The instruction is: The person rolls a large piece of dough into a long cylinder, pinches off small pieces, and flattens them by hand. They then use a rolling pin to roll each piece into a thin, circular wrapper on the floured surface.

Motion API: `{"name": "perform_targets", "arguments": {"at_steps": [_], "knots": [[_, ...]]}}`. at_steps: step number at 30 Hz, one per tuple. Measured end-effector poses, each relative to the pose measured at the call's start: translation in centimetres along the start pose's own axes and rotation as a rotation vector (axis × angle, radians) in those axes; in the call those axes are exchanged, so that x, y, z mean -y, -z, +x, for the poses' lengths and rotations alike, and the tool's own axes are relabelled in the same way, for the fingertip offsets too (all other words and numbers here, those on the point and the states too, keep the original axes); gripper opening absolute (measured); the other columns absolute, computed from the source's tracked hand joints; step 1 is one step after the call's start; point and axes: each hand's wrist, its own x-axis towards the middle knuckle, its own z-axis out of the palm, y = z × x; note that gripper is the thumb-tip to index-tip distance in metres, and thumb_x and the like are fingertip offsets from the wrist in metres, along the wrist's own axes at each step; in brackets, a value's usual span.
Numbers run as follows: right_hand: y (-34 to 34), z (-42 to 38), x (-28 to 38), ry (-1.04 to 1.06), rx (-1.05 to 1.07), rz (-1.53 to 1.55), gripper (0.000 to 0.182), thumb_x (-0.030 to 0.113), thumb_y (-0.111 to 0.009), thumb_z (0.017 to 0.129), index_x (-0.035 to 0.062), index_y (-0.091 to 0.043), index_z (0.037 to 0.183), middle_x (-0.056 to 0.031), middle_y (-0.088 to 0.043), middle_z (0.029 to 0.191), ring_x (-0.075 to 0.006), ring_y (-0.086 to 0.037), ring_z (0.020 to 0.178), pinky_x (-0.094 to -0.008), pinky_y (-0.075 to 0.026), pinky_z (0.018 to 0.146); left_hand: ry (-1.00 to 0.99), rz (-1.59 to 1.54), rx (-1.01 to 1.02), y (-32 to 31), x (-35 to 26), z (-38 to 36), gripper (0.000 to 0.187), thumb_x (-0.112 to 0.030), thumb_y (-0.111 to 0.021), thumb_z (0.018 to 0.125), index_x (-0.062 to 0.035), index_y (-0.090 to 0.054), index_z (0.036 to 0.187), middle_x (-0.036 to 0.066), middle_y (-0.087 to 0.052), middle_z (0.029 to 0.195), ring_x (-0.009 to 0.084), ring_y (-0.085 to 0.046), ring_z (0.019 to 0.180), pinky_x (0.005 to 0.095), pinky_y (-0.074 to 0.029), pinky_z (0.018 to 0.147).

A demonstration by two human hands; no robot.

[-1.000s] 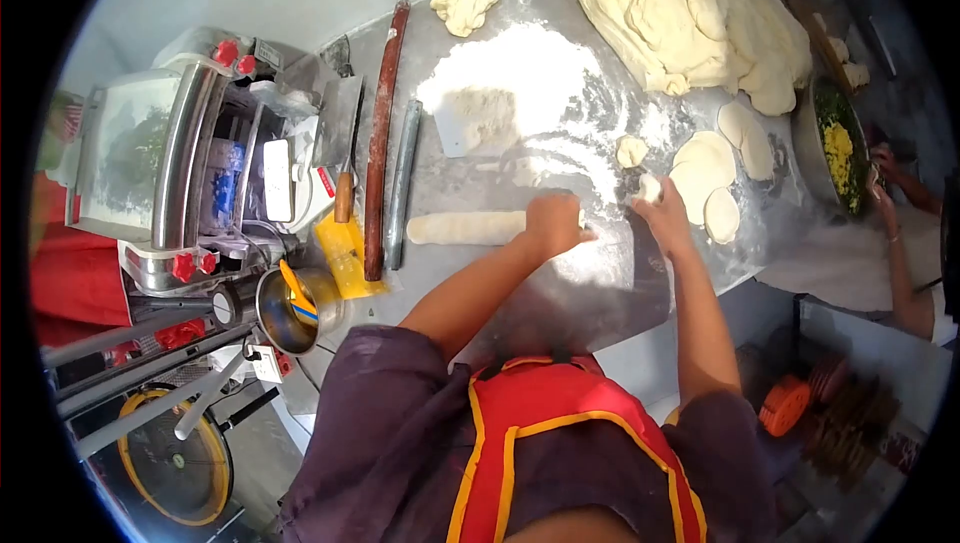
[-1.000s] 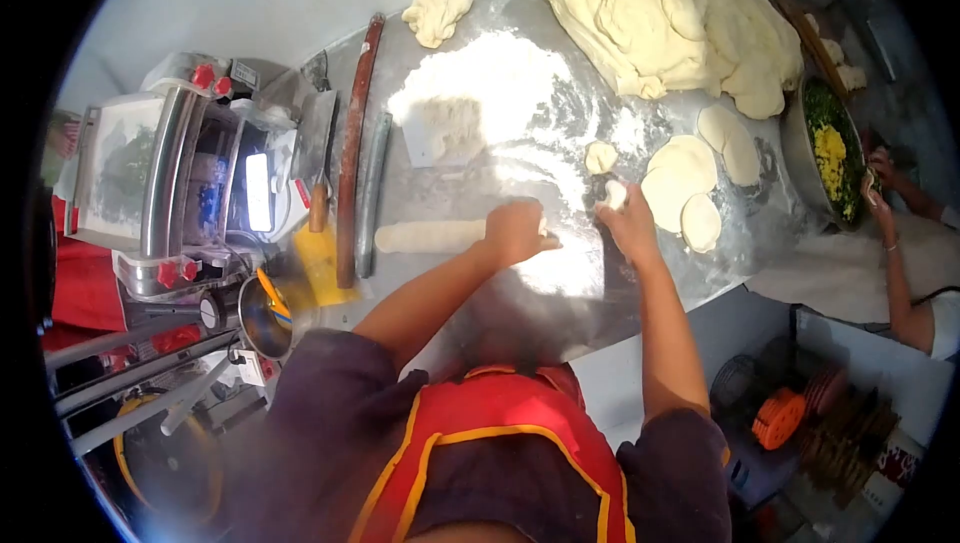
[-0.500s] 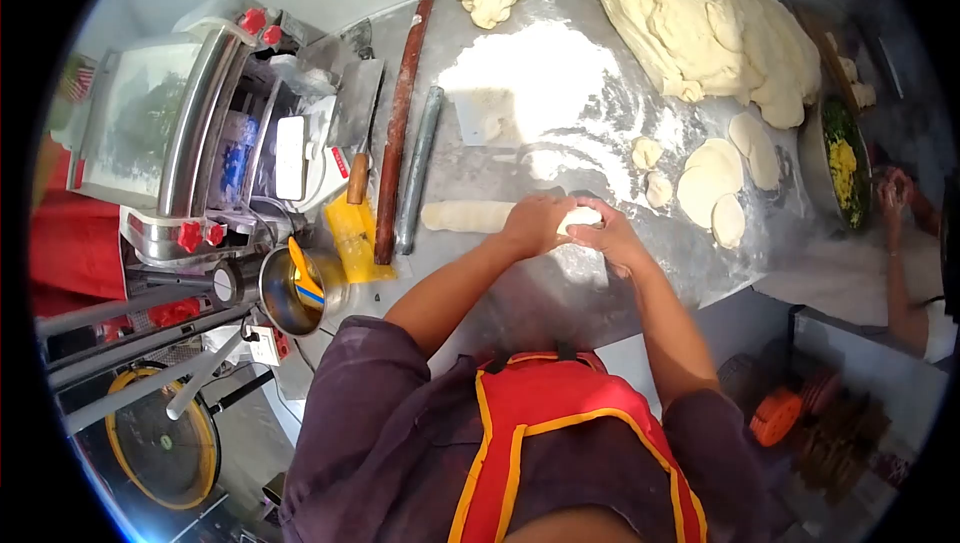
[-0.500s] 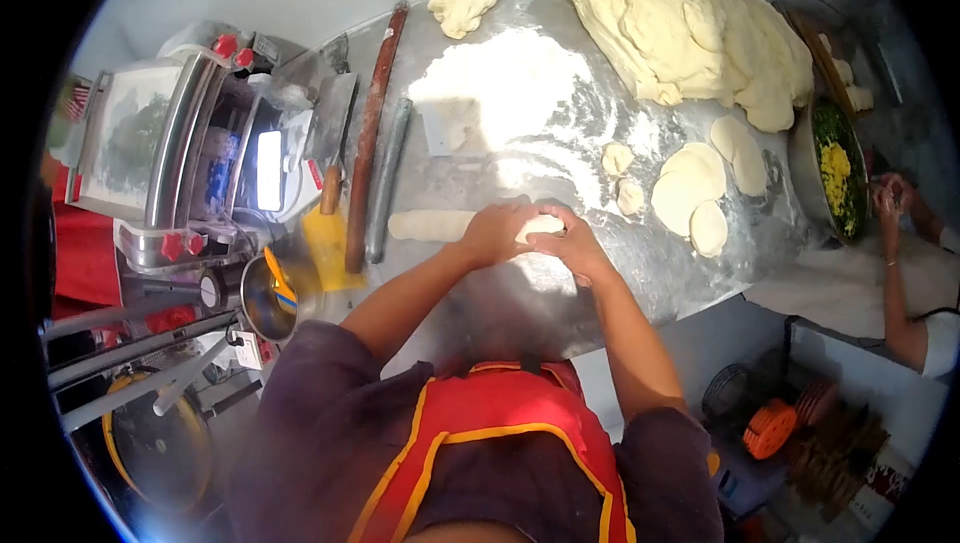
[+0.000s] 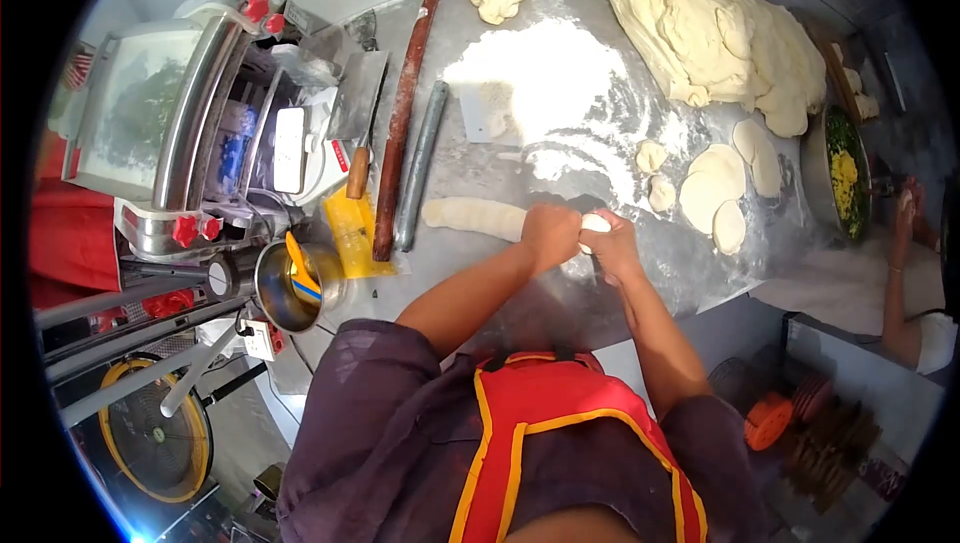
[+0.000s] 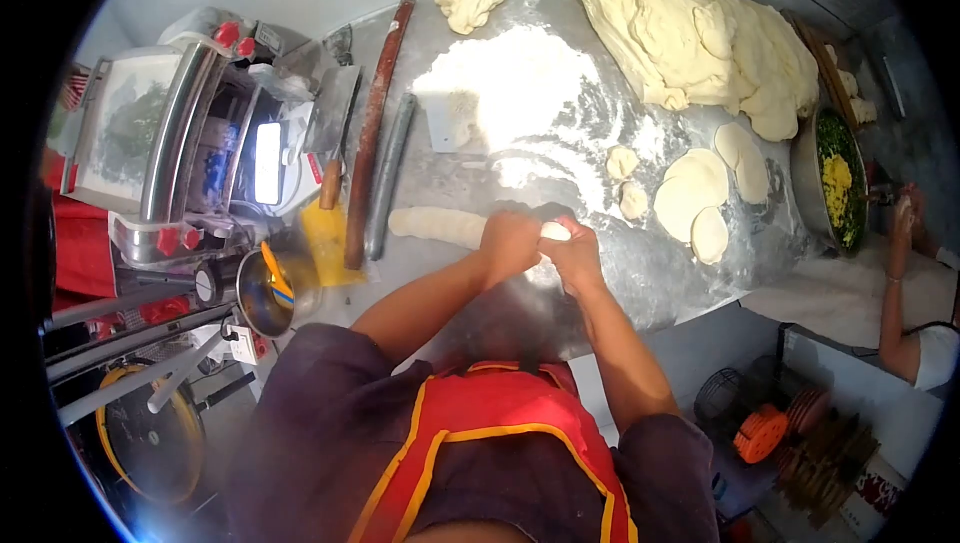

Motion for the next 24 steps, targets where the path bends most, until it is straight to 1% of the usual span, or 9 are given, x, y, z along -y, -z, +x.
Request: {"name": "perform_targets", "arguments": {"at_steps": [4,8,9,10,11,15,18,22,24], "knots": [[1.5,-1.2,1.5,-0.024,0.094,0.122,0.023,-0.003,-0.069,0.072,0.0020,-0.069,0.094,-0.0025,-0.067,0.083,-0.0088,-0.061,0.072,-0.0233,-0.048,0.066,0.044,0.020,0.085,0.9,-0.4,1.3,0.012,-0.012,-0.065,0.071,-0.0065,-0.073,0.078,0.018,-0.070,0.080,0.0344,-0.069,0.076,0.0452,-0.053,0.063],[4.3,-0.8,4.8,0.002,0.130,0.196,0.033,0.000,-0.073,0.075,0.0008,-0.066,0.107,-0.0047,-0.068,0.096,-0.0106,-0.062,0.080,-0.0243,-0.049,0.072,0.153,-0.050,0.013,0.1,1.9,2.6,0.024,-0.029,-0.071,0.076,-0.0048,-0.071,0.081,0.017,-0.070,0.082,0.0354,-0.068,0.078,0.0461,-0.052,0.068],[4.8,0.9,5.5,0.074,0.074,0.074,0.039,0.003,-0.073,0.077,0.0003,-0.061,0.115,-0.0043,-0.067,0.102,-0.0125,-0.062,0.087,-0.0272,-0.050,0.075,0.175,-0.074,0.050,0.8,1.6,2.4,0.032,-0.036,-0.073,0.075,-0.0048,-0.070,0.082,0.017,-0.069,0.082,0.0357,-0.067,0.079,0.0467,-0.052,0.070],[4.6,1.7,7.4,0.116,0.057,-0.141,0.037,0.005,-0.070,0.082,-0.0010,-0.059,0.116,-0.0076,-0.066,0.098,-0.0162,-0.062,0.088,-0.0297,-0.049,0.078,0.199,-0.096,0.087,1.2,1.6,2.2,0.039,-0.043,-0.075,0.075,-0.0048,-0.070,0.083,0.017,-0.068,0.083,0.0360,-0.066,0.081,0.0473,-0.051,0.073],[4.9,4.2,6.8,0.229,-0.028,-0.366,0.036,0.008,-0.071,0.083,-0.0010,-0.059,0.116,-0.0109,-0.066,0.096,-0.0208,-0.063,0.086,-0.0322,-0.050,0.079,0.162,-0.127,0.106,1.0,1.7,1.8,0.054,-0.050,-0.078,0.071,-0.0025,-0.065,0.094,0.018,-0.064,0.091,0.0359,-0.062,0.091,0.0461,-0.049,0.078],[4.1,10.1,3.1,0.552,-0.287,-1.065,0.041,0.019,-0.074,0.082,0.0002,-0.058,0.116,-0.0205,-0.064,0.102,-0.0363,-0.062,0.092,-0.0415,-0.050,0.083,0.017,0.055,-0.161,0.6,2.9,-0.8,0.057,-0.043,-0.083,0.068,-0.0024,-0.059,0.100,0.017,-0.061,0.095,0.0364,-0.057,0.099,0.0442,-0.047,0.083],[3.7,9.1,3.5,0.484,-0.308,-1.124,0.045,0.022,-0.075,0.081,0.0023,-0.059,0.118,-0.0223,-0.061,0.114,-0.0413,-0.058,0.102,-0.0471,-0.049,0.086,-0.018,0.138,-0.184,0.2,4.5,-2.3,0.057,-0.039,-0.082,0.070,-0.0031,-0.057,0.106,0.017,-0.061,0.096,0.0364,-0.056,0.101,0.0439,-0.046,0.084],[2.8,4.5,3.2,0.760,-0.227,-0.876,0.052,0.024,-0.077,0.080,0.0020,-0.058,0.123,-0.0227,-0.058,0.118,-0.0350,-0.058,0.104,-0.0409,-0.050,0.088,-0.085,-0.049,-0.116,-0.1,5.7,-1.5,0.054,-0.038,-0.078,0.075,-0.0078,-0.056,0.114,0.016,-0.064,0.098,0.0363,-0.059,0.096,0.0451,-0.047,0.081],[1.6,1.4,2.9,0.191,0.158,-0.395,0.058,0.023,-0.079,0.082,-0.0024,-0.054,0.128,-0.0127,-0.061,0.114,-0.0204,-0.060,0.099,-0.0330,-0.050,0.083,-0.117,-0.165,-0.068,-0.5,4.9,-1.5,0.052,-0.039,-0.077,0.077,-0.0100,-0.056,0.114,0.015,-0.066,0.098,0.0369,-0.061,0.093,0.0465,-0.047,0.079]]}}
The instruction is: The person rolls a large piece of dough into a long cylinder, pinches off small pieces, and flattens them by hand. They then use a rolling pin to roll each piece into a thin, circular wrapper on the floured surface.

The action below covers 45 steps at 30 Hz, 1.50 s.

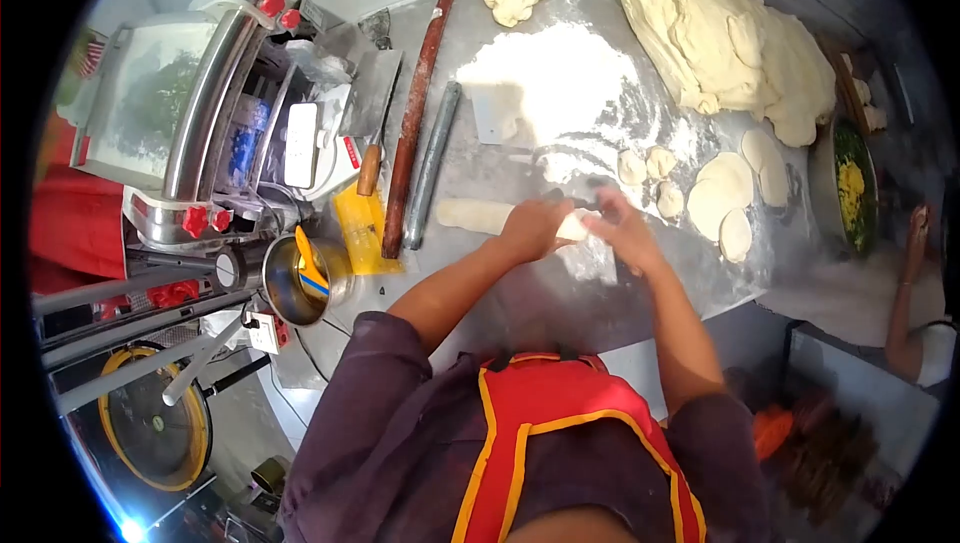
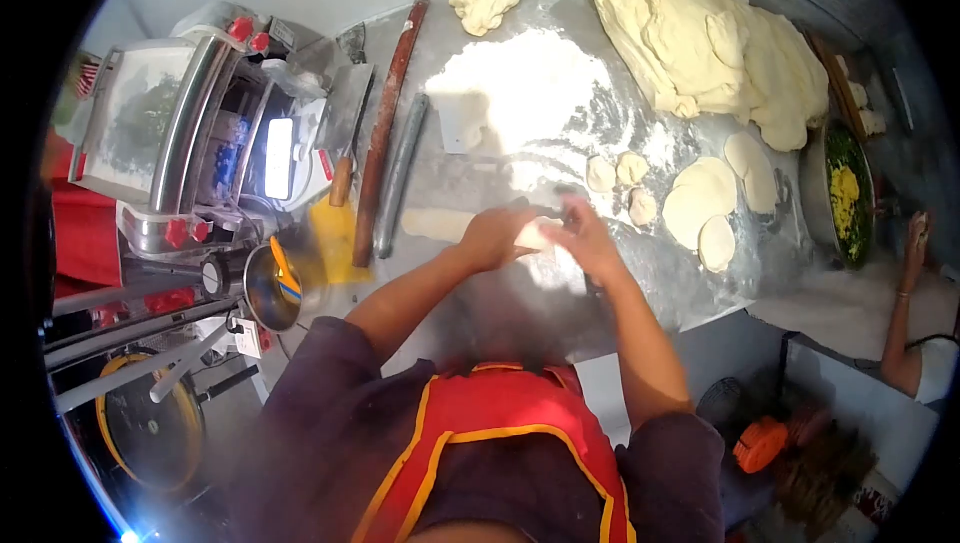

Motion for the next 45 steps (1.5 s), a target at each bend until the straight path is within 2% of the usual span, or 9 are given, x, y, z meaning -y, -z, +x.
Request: {"name": "perform_targets", "arguments": {"at_steps": [2,9,15,24,28,35,38,41,45], "knots": [[-1.1,-1.2,-0.7,-0.199,0.174,0.438,0.052,0.016,-0.079,0.081,0.0015,-0.057,0.126,-0.0088,-0.064,0.107,-0.0138,-0.061,0.093,-0.0285,-0.051,0.077,0.008,-0.078,0.043,-0.4,-0.9,0.6,0.049,-0.040,-0.076,0.078,-0.0117,-0.057,0.112,0.014,-0.067,0.097,0.0377,-0.063,0.089,0.0482,-0.048,0.076],[-4.0,-2.1,-2.4,-0.100,-0.166,0.061,0.022,0.003,-0.069,0.080,-0.0003,-0.067,0.102,-0.0019,-0.067,0.083,-0.0061,-0.058,0.066,-0.0231,-0.047,0.057,0.037,0.105,-0.008,-1.1,-3.5,0.5,0.040,-0.030,-0.075,0.072,-0.0059,-0.062,0.101,0.016,-0.069,0.090,0.0365,-0.065,0.088,0.0459,-0.050,0.079],[-4.0,-1.7,-3.1,-0.162,-0.167,0.455,0.021,-0.002,-0.072,0.073,0.0022,-0.066,0.092,-0.0012,-0.064,0.080,-0.0078,-0.058,0.067,-0.0238,-0.047,0.056,0.129,0.205,0.054,-1.6,-4.2,1.1,0.015,-0.019,-0.071,0.070,-0.0084,-0.070,0.079,0.015,-0.069,0.081,0.0344,-0.067,0.082,0.0451,-0.051,0.078],[1.3,-4.4,0.0,-0.133,-0.072,0.781,0.033,-0.006,-0.068,0.074,0.0057,-0.062,0.104,-0.0035,-0.065,0.092,-0.0125,-0.063,0.082,-0.0271,-0.051,0.072,0.259,0.106,-0.028,-0.4,-2.9,3.1,0.023,-0.028,-0.070,0.077,-0.0050,-0.071,0.074,0.018,-0.069,0.075,0.0357,-0.069,0.075,0.0464,-0.053,0.068],[3.5,-0.6,-3.4,0.092,-0.432,-0.173,0.032,0.008,-0.070,0.082,0.0003,-0.059,0.112,-0.0161,-0.065,0.105,-0.0263,-0.064,0.094,-0.0357,-0.050,0.082,0.153,-0.014,-0.022,0.7,-2.6,2.3,0.057,-0.044,-0.081,0.070,-0.0040,-0.060,0.105,0.017,-0.064,0.097,0.0362,-0.061,0.093,0.0437,-0.049,0.082],[2.4,0.8,-3.1,0.226,-0.488,-0.901,0.055,0.017,-0.079,0.075,0.0035,-0.056,0.123,-0.0209,-0.059,0.114,-0.0403,-0.053,0.109,-0.0448,-0.046,0.091,0.104,0.287,-0.082,0.8,-0.6,-0.9,0.060,-0.037,-0.084,0.068,-0.0045,-0.055,0.110,0.015,-0.061,0.103,0.0345,-0.056,0.102,0.0431,-0.045,0.089],[0.0,-0.7,-1.2,0.515,-0.471,-0.649,0.057,0.018,-0.080,0.076,0.0029,-0.056,0.125,-0.0175,-0.059,0.117,-0.0338,-0.057,0.106,-0.0405,-0.048,0.088,-0.020,0.138,-0.100,0.2,0.3,-1.2,0.055,-0.037,-0.082,0.071,-0.0072,-0.058,0.110,0.015,-0.062,0.102,0.0342,-0.058,0.101,0.0437,-0.046,0.087],[-3.5,-1.7,0.6,-0.001,0.076,0.256,0.059,0.014,-0.079,0.080,-0.0028,-0.054,0.130,-0.0132,-0.060,0.121,-0.0178,-0.062,0.095,-0.0306,-0.051,0.078,-0.105,0.026,-0.094,-0.1,1.3,-1.2,0.052,-0.039,-0.080,0.072,-0.0081,-0.059,0.109,0.015,-0.062,0.103,0.0347,-0.059,0.099,0.0447,-0.046,0.085],[-5.7,-1.0,0.0,-0.141,0.045,0.406,0.038,0.005,-0.077,0.077,-0.0015,-0.065,0.113,-0.0064,-0.070,0.091,-0.0130,-0.065,0.076,-0.0257,-0.052,0.066,-0.038,0.054,-0.069,0.5,0.5,-1.3,0.052,-0.038,-0.080,0.070,-0.0067,-0.060,0.106,0.016,-0.064,0.096,0.0359,-0.061,0.094,0.0453,-0.047,0.083]]}}
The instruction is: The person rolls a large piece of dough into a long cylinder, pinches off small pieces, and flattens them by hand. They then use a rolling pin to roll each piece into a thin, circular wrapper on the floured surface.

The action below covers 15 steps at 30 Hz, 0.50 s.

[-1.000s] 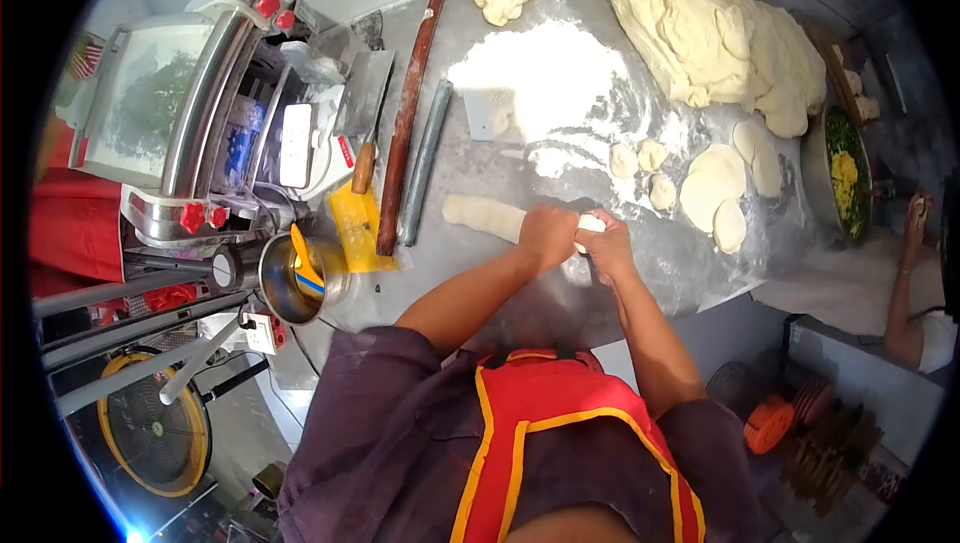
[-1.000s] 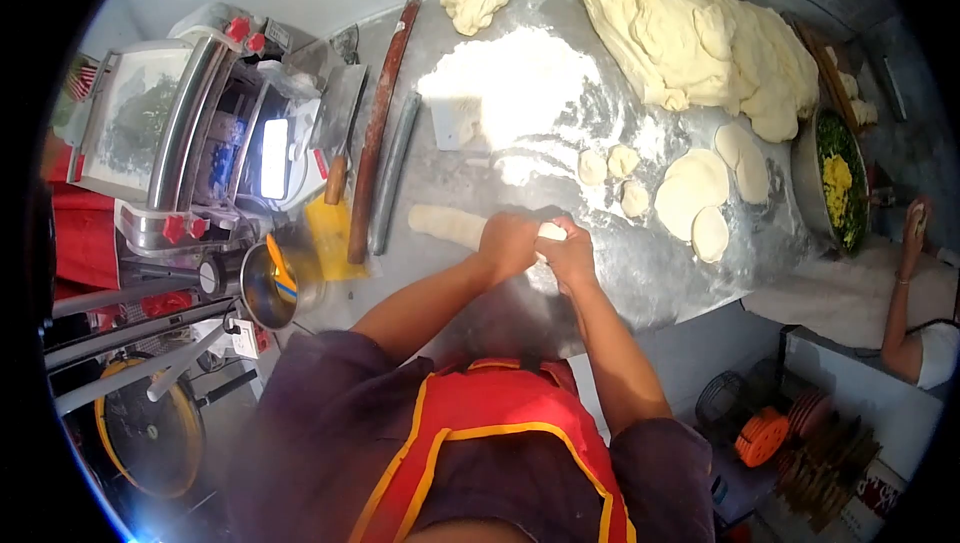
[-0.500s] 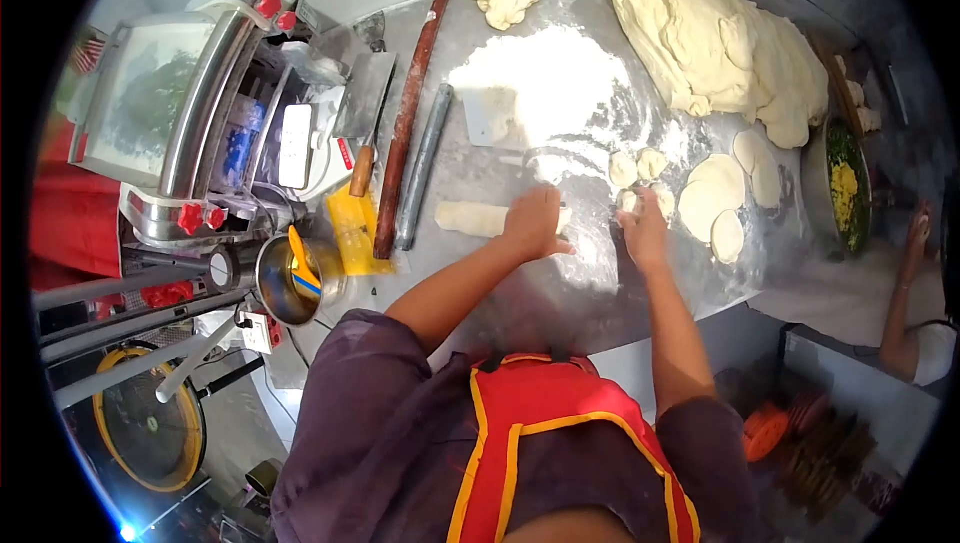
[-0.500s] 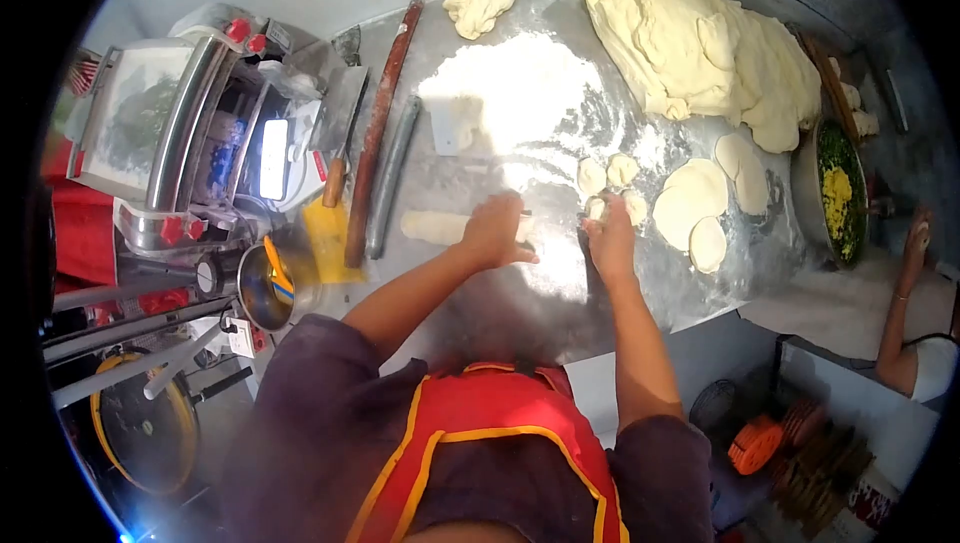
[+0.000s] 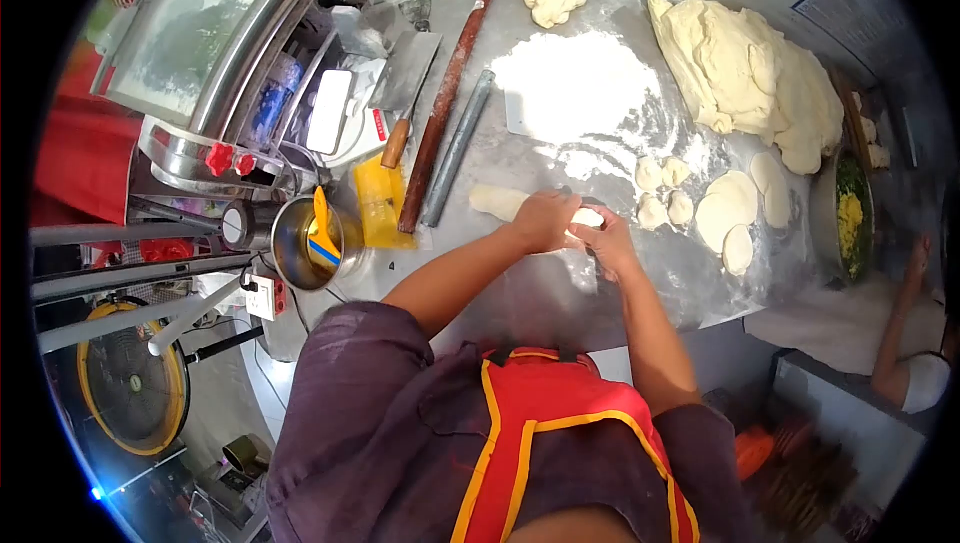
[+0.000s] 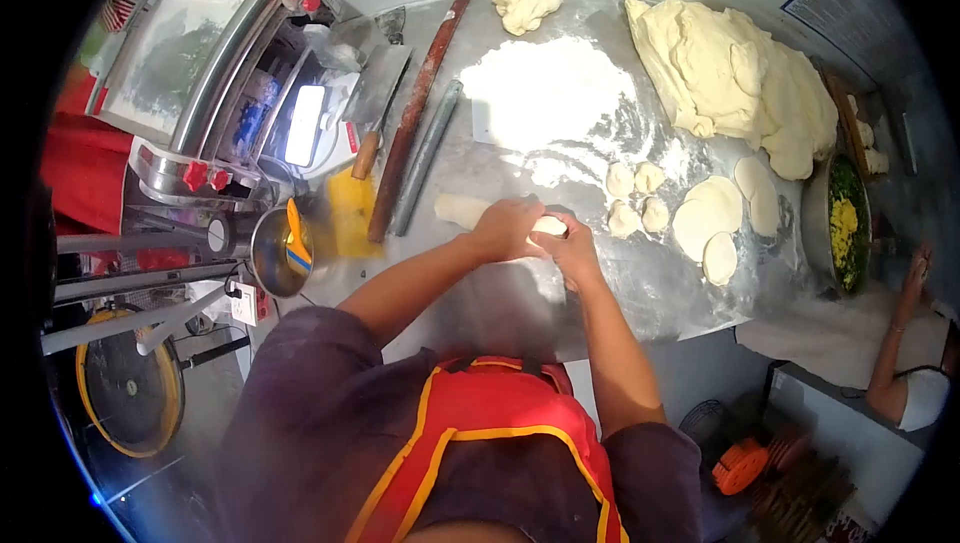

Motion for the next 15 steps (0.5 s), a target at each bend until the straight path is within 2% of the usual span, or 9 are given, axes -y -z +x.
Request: {"name": "perform_targets", "arguments": {"at_steps": [3,6,10,15], "knots": [[-0.6,0.3,-1.6,0.085,-0.143,-0.200,0.030,0.001,-0.074,0.074,0.0019,-0.068,0.103,-0.0046,-0.069,0.087,-0.0112,-0.063,0.072,-0.0259,-0.050,0.062,0.064,0.081,0.011,0.0,-1.2,0.1,0.044,-0.032,-0.079,0.069,-0.0058,-0.062,0.099,0.016,-0.065,0.091,0.0356,-0.062,0.092,0.0447,-0.048,0.083],[-0.7,0.5,-2.1,0.080,-0.186,-0.193,0.022,-0.002,-0.071,0.075,0.0028,-0.066,0.097,-0.0004,-0.065,0.079,-0.0067,-0.057,0.061,-0.0218,-0.045,0.052,0.070,0.109,-0.017,-0.8,-1.4,0.5,0.027,-0.023,-0.075,0.069,-0.0060,-0.065,0.088,0.016,-0.067,0.087,0.0346,-0.063,0.089,0.0440,-0.048,0.082],[-0.5,0.6,-1.3,-0.062,-0.150,0.034,0.024,-0.005,-0.072,0.072,0.0030,-0.066,0.094,-0.0016,-0.065,0.078,-0.0088,-0.059,0.064,-0.0235,-0.048,0.055,0.093,0.147,-0.052,-1.1,-1.6,0.5,0.009,-0.016,-0.068,0.071,-0.0081,-0.070,0.074,0.015,-0.070,0.078,0.0319,-0.068,0.083,0.0424,-0.050,0.083],[0.4,-0.1,1.4,-0.037,-0.037,0.188,0.026,-0.006,-0.071,0.068,0.0029,-0.067,0.092,-0.0026,-0.065,0.082,-0.0104,-0.061,0.073,-0.0257,-0.050,0.066,0.229,0.145,0.110,1.2,-2.6,1.9,0.012,-0.019,-0.068,0.074,-0.0082,-0.073,0.074,0.015,-0.071,0.076,0.0318,-0.070,0.076,0.0440,-0.053,0.071]]}}
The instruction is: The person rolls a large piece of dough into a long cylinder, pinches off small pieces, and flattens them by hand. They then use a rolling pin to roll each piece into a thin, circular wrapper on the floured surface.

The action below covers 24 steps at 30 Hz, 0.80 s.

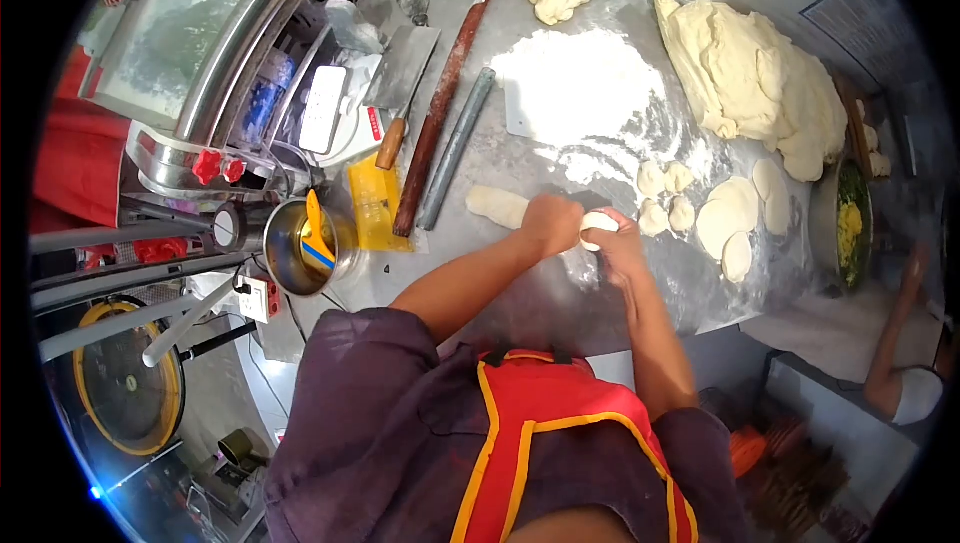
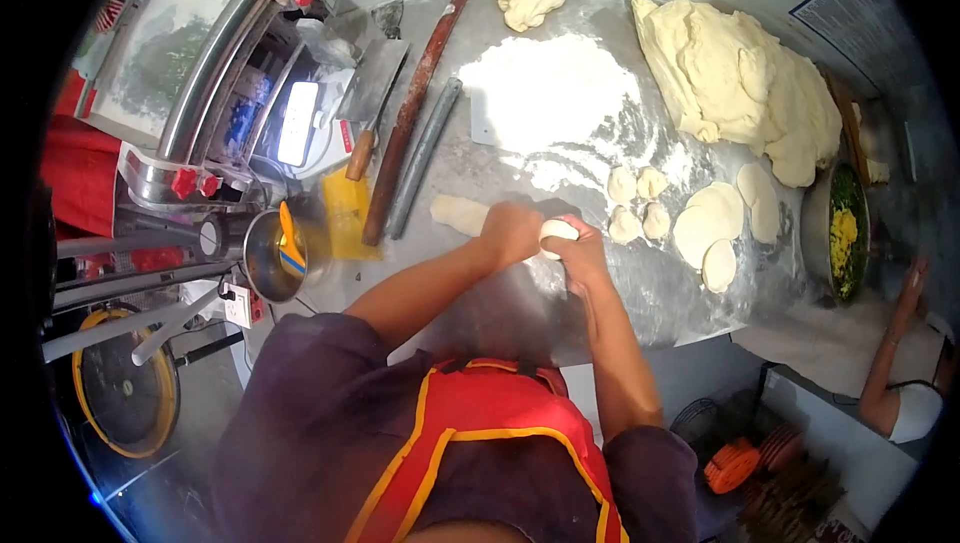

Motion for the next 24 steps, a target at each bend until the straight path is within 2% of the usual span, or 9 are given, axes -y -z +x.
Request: {"name": "perform_targets", "arguments": {"at_steps": [3,5,7,9,13,16,19,22,24], "knots": [[0.6,-1.8,2.1,0.008,0.061,0.065,0.023,-0.003,-0.071,0.072,0.0013,-0.066,0.094,-0.0033,-0.065,0.085,-0.0106,-0.060,0.076,-0.0254,-0.049,0.069,0.128,-0.028,0.055,0.7,1.7,0.9,0.024,-0.030,-0.071,0.074,-0.0067,-0.071,0.080,0.015,-0.070,0.080,0.0332,-0.069,0.078,0.0453,-0.052,0.068],[1.5,-0.5,3.6,0.156,-0.055,-0.268,0.026,0.001,-0.071,0.075,0.0004,-0.065,0.100,-0.0043,-0.064,0.087,-0.0111,-0.059,0.077,-0.0257,-0.048,0.069,0.222,-0.056,0.071,1.0,3.0,1.5,0.038,-0.041,-0.075,0.073,-0.0054,-0.070,0.086,0.016,-0.070,0.084,0.0346,-0.067,0.080,0.0462,-0.052,0.069],[2.9,1.4,4.1,0.255,-0.127,-0.535,0.037,0.009,-0.071,0.079,0.0018,-0.061,0.114,-0.0048,-0.063,0.092,-0.0115,-0.056,0.079,-0.0264,-0.046,0.069,0.127,-0.084,-0.031,0.9,3.2,0.3,0.051,-0.041,-0.080,0.068,-0.0040,-0.064,0.098,0.017,-0.066,0.094,0.0353,-0.064,0.090,0.0453,-0.050,0.077],[3.2,4.8,3.3,0.354,-0.285,-0.714,0.044,0.015,-0.071,0.081,0.0038,-0.057,0.121,-0.0133,-0.064,0.098,-0.0244,-0.062,0.086,-0.0349,-0.049,0.077,0.095,-0.115,-0.079,1.1,3.3,-0.6,0.074,-0.037,-0.087,0.061,-0.0037,-0.050,0.116,0.016,-0.057,0.109,0.0356,-0.053,0.107,0.0449,-0.043,0.092],[3.5,7.7,1.7,0.534,-0.360,-1.180,0.049,0.022,-0.070,0.085,0.0040,-0.055,0.127,-0.0224,-0.062,0.108,-0.0380,-0.060,0.101,-0.0407,-0.047,0.091,0.102,0.041,-0.189,0.7,5.0,-3.0,0.072,-0.038,-0.087,0.061,-0.0027,-0.052,0.113,0.016,-0.056,0.109,0.0343,-0.049,0.112,0.0456,-0.039,0.094],[2.9,6.3,2.3,0.563,-0.380,-1.311,0.054,0.019,-0.073,0.083,0.0034,-0.053,0.130,-0.0218,-0.061,0.113,-0.0389,-0.058,0.105,-0.0406,-0.045,0.096,0.059,0.056,-0.182,0.1,5.8,-3.1,0.063,-0.038,-0.085,0.065,-0.0044,-0.056,0.110,0.015,-0.058,0.108,0.0334,-0.052,0.110,0.0439,-0.040,0.092],[0.7,2.3,2.0,0.680,-0.203,-1.035,0.052,0.015,-0.075,0.081,0.0013,-0.056,0.128,-0.0196,-0.062,0.115,-0.0323,-0.060,0.106,-0.0384,-0.046,0.095,-0.109,-0.075,-0.223,-0.3,5.8,-3.0,0.054,-0.040,-0.082,0.069,-0.0068,-0.058,0.105,0.013,-0.062,0.102,0.0329,-0.055,0.103,0.0435,-0.041,0.090],[-0.5,0.7,-1.0,0.145,0.134,-0.359,0.050,0.012,-0.077,0.080,0.0000,-0.059,0.125,-0.0144,-0.064,0.113,-0.0219,-0.062,0.100,-0.0343,-0.050,0.088,-0.193,-0.141,-0.149,-1.0,4.6,-2.4,0.052,-0.041,-0.081,0.070,-0.0087,-0.058,0.104,0.013,-0.065,0.094,0.0320,-0.059,0.093,0.0422,-0.043,0.086],[-0.4,0.9,-2.1,0.093,0.148,-0.280,0.047,0.013,-0.078,0.080,0.0007,-0.061,0.123,-0.0114,-0.066,0.108,-0.0170,-0.062,0.093,-0.0310,-0.051,0.082,-0.201,-0.100,-0.207,-1.4,3.8,-2.6,0.052,-0.043,-0.080,0.070,-0.0078,-0.058,0.102,0.012,-0.065,0.092,0.0319,-0.060,0.092,0.0423,-0.043,0.085]]}}
